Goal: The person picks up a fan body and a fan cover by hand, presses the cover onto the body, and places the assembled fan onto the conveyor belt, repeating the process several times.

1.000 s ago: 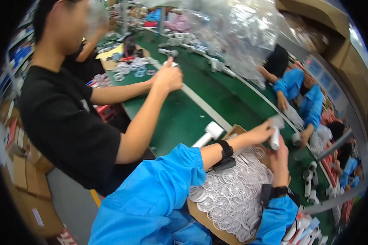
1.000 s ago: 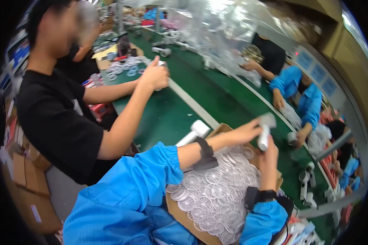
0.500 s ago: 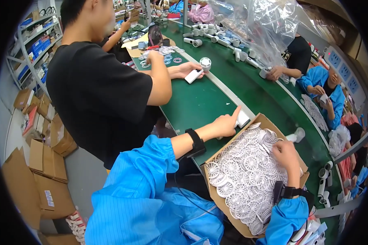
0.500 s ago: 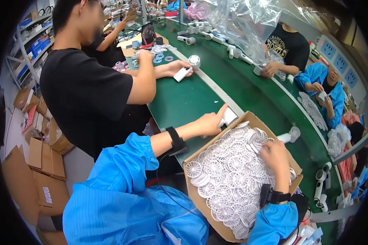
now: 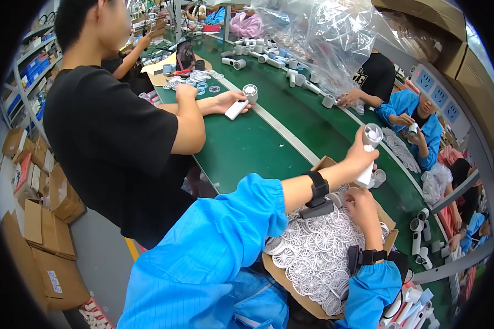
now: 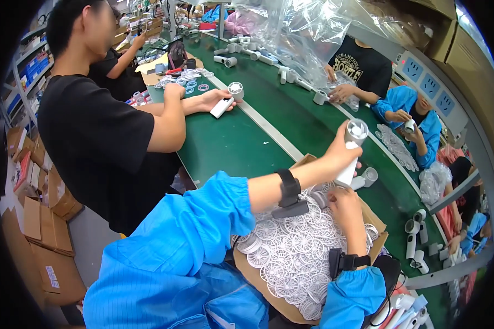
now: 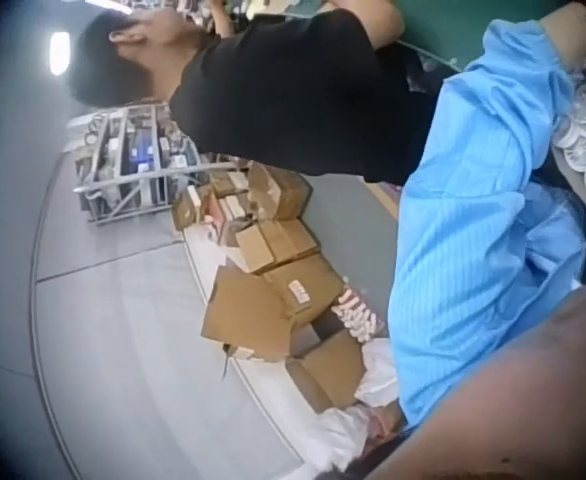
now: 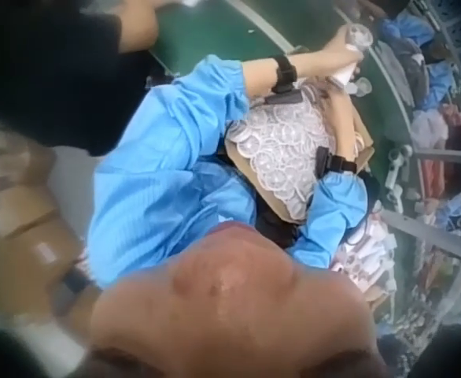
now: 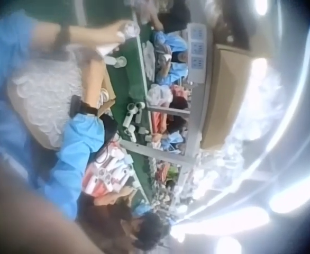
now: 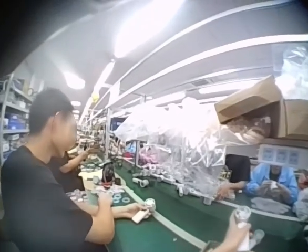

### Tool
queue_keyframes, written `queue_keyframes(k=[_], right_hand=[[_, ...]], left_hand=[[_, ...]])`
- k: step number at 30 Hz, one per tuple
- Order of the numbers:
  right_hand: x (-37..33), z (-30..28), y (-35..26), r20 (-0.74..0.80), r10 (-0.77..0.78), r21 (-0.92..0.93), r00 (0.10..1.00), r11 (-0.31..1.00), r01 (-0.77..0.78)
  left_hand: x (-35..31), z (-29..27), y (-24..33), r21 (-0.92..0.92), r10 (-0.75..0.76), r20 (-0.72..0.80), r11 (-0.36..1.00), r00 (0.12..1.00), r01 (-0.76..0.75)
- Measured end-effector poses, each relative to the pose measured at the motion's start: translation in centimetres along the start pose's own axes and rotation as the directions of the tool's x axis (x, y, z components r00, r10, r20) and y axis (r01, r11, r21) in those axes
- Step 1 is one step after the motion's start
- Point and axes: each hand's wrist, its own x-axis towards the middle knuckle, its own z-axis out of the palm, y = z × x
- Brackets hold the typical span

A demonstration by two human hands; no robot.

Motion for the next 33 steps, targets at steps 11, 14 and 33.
queue_keyframes(k=[11,14,33], right_hand=[[0.1,0.0,5.3,-0.404,0.403,0.429,0.821,0.876,-0.220],[0.9,-1.1,3.6,-0.111,0.709,0.890,0.696,0.383,-0.248],[-0.8,-2.4,1.8,-0.861,0.111,0.039,0.496,0.988,-0.153]], left_hand=[[1.9,-3.9,-4.1,0.082,0.086,0.047,0.993,0.995,-0.090],[1.5,-4.0,-3.0,0.079,-0.015,0.103,0.997,0.995,0.007],[-1.7,0.4,-3.7,0.167,0.373,0.248,0.893,0.894,-0.419]])
